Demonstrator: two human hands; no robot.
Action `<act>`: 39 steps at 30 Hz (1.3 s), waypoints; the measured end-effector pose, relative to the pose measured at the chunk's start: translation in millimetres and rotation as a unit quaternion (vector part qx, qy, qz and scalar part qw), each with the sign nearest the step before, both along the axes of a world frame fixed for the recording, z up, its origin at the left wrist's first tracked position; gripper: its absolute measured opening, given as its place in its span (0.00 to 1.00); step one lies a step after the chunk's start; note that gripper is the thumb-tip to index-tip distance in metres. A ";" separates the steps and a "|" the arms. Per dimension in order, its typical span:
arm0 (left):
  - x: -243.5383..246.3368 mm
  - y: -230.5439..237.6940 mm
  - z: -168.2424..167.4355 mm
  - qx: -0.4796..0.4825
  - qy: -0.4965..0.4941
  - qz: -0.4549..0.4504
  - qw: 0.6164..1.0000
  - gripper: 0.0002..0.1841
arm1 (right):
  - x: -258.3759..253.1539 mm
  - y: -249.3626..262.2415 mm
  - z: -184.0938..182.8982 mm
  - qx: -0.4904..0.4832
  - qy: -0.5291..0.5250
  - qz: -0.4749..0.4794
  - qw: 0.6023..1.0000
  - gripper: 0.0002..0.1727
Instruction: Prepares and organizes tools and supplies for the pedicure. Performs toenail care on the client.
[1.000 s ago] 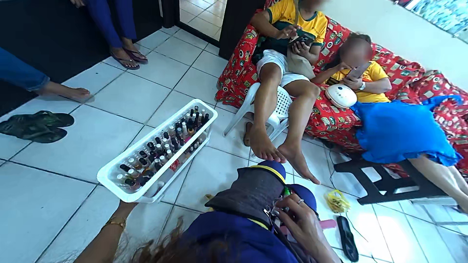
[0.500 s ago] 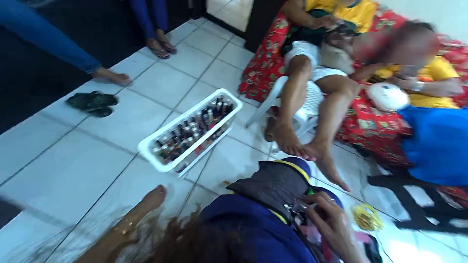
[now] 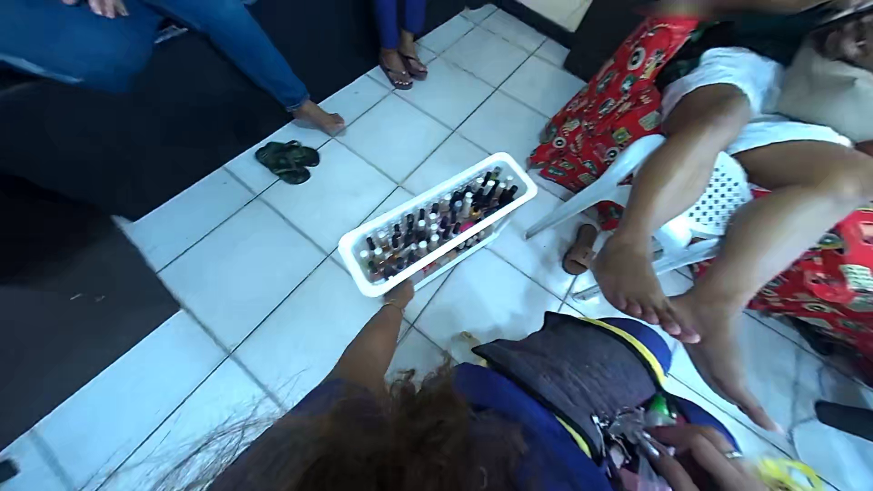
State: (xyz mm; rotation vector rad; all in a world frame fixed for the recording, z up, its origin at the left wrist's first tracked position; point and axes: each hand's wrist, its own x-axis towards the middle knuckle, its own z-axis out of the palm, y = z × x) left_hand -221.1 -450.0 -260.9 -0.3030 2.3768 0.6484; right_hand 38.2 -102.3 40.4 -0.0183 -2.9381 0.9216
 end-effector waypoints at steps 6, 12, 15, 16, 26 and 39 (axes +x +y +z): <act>-22.7 0.6 -0.5 0.026 -0.039 0.094 0.995 0.37 | 15.1 3.5 -10.3 -0.018 -0.027 -0.045 0.998 0.13; -16.4 -10.2 -23.8 0.088 0.030 0.055 0.994 0.39 | 7.1 -4.9 -22.3 -0.017 0.026 -0.048 0.998 0.13; -12.8 3.4 -18.4 0.055 0.086 0.040 0.994 0.36 | 2.6 -6.9 -31.9 0.006 0.086 -0.048 0.995 0.16; -10.7 10.6 -8.5 0.035 0.106 0.035 0.993 0.36 | 3.0 -7.0 -32.3 0.010 0.100 -0.049 0.994 0.16; 54.4 25.7 175.7 0.116 0.176 -0.255 0.944 0.27 | -16.9 -37.7 -25.8 0.007 0.137 0.004 0.991 0.17; 37.6 50.2 314.9 0.350 0.509 -0.409 0.671 0.34 | -94.3 -89.7 -31.3 -0.050 0.238 0.049 0.969 0.48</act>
